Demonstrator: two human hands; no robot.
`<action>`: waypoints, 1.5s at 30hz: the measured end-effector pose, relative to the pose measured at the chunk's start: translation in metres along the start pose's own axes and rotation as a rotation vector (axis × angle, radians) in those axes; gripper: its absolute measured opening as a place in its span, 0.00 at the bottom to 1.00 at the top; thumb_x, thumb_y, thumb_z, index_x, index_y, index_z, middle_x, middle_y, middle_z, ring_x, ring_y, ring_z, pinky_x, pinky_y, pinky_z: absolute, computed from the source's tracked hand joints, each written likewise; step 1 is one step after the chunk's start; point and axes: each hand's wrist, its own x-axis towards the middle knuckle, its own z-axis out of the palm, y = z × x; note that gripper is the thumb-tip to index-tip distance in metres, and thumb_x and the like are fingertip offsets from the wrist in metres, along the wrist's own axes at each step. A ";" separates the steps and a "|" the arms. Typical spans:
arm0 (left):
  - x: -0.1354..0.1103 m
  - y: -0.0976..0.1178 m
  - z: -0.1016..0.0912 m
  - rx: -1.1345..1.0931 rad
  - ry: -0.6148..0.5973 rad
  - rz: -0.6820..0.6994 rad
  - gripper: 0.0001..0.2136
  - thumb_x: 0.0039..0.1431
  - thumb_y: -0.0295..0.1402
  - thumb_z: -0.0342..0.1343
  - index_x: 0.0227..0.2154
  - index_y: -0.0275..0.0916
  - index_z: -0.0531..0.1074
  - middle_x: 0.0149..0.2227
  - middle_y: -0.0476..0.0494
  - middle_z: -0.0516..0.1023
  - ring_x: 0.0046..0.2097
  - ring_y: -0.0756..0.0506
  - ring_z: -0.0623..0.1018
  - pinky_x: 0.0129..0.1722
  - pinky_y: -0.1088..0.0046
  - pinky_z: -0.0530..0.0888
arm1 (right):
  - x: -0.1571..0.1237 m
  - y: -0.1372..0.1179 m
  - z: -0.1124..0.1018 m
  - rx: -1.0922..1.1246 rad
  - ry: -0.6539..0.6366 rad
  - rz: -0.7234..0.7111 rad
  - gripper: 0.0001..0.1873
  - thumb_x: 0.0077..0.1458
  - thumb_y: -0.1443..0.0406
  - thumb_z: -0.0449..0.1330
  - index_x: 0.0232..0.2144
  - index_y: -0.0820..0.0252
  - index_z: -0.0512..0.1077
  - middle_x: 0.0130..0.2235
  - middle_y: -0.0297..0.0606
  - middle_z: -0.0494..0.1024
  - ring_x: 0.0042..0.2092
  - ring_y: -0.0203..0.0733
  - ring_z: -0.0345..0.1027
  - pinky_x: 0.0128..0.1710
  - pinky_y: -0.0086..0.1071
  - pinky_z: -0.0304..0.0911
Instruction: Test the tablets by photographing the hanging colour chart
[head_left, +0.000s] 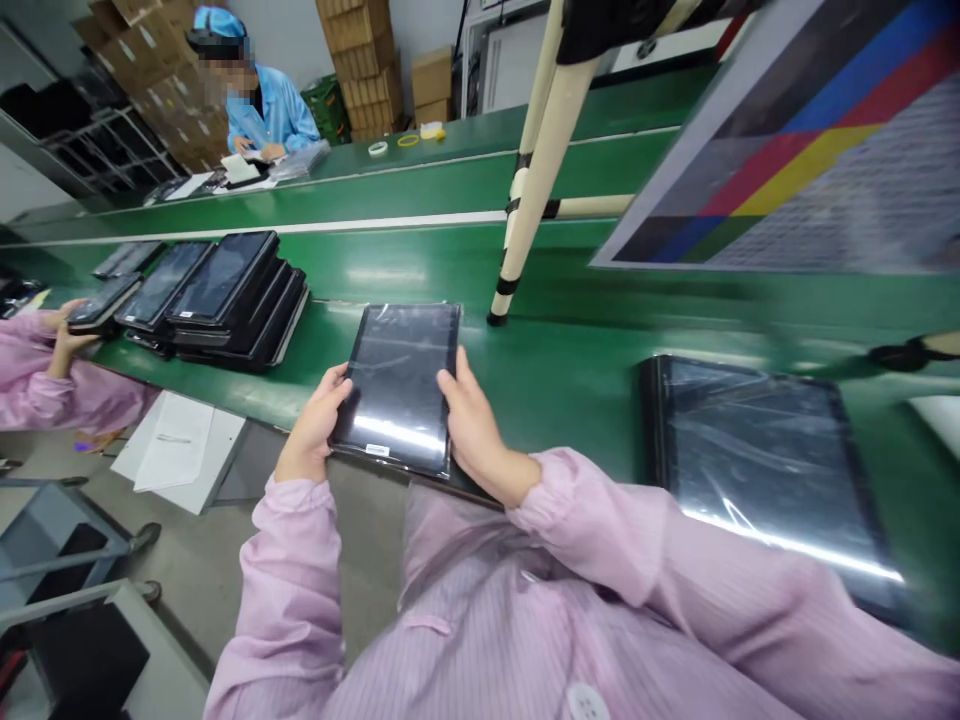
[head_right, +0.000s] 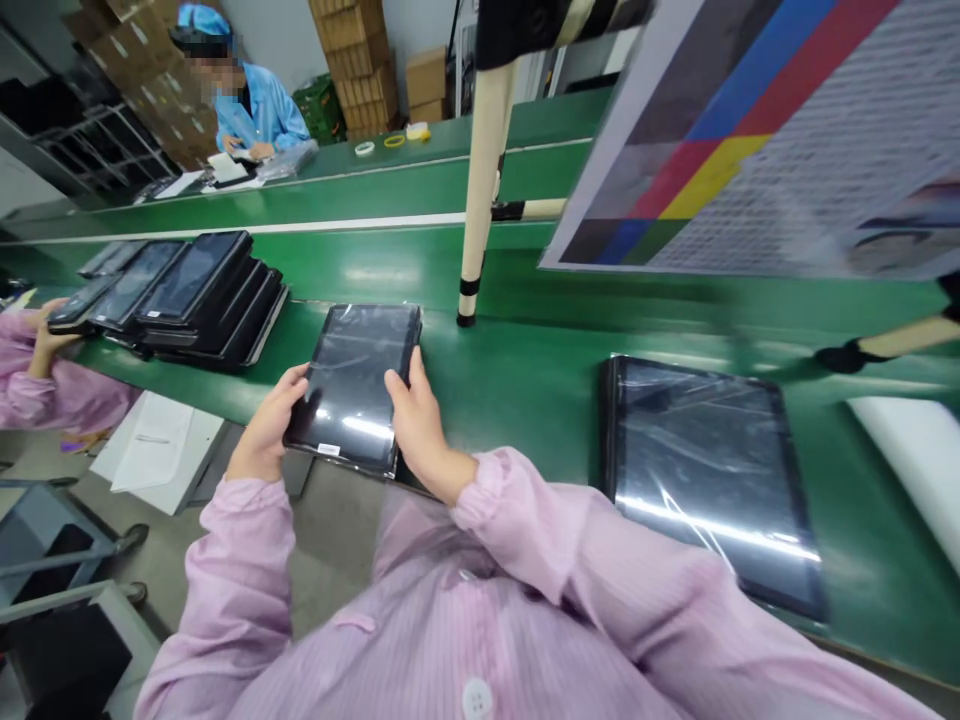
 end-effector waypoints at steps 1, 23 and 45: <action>0.007 -0.004 -0.006 0.013 -0.005 -0.003 0.25 0.54 0.42 0.62 0.54 0.40 0.68 0.51 0.41 0.79 0.50 0.40 0.79 0.51 0.63 0.75 | 0.003 0.003 0.007 -0.034 -0.007 0.041 0.48 0.63 0.45 0.50 0.74 0.58 0.38 0.74 0.37 0.42 0.75 0.44 0.38 0.74 0.47 0.36; -0.064 0.024 0.125 1.019 0.012 0.797 0.26 0.67 0.38 0.49 0.65 0.36 0.62 0.65 0.30 0.69 0.67 0.36 0.67 0.68 0.53 0.61 | -0.046 -0.027 -0.258 -0.641 0.250 -0.289 0.34 0.63 0.45 0.53 0.65 0.53 0.66 0.71 0.40 0.58 0.72 0.51 0.51 0.72 0.51 0.46; -0.094 -0.123 0.315 0.691 -0.675 0.409 0.34 0.69 0.47 0.47 0.72 0.45 0.42 0.76 0.35 0.36 0.75 0.40 0.43 0.72 0.53 0.46 | -0.053 0.019 -0.389 -0.758 0.520 -0.027 0.35 0.60 0.55 0.59 0.67 0.60 0.63 0.62 0.46 0.71 0.61 0.54 0.66 0.63 0.51 0.59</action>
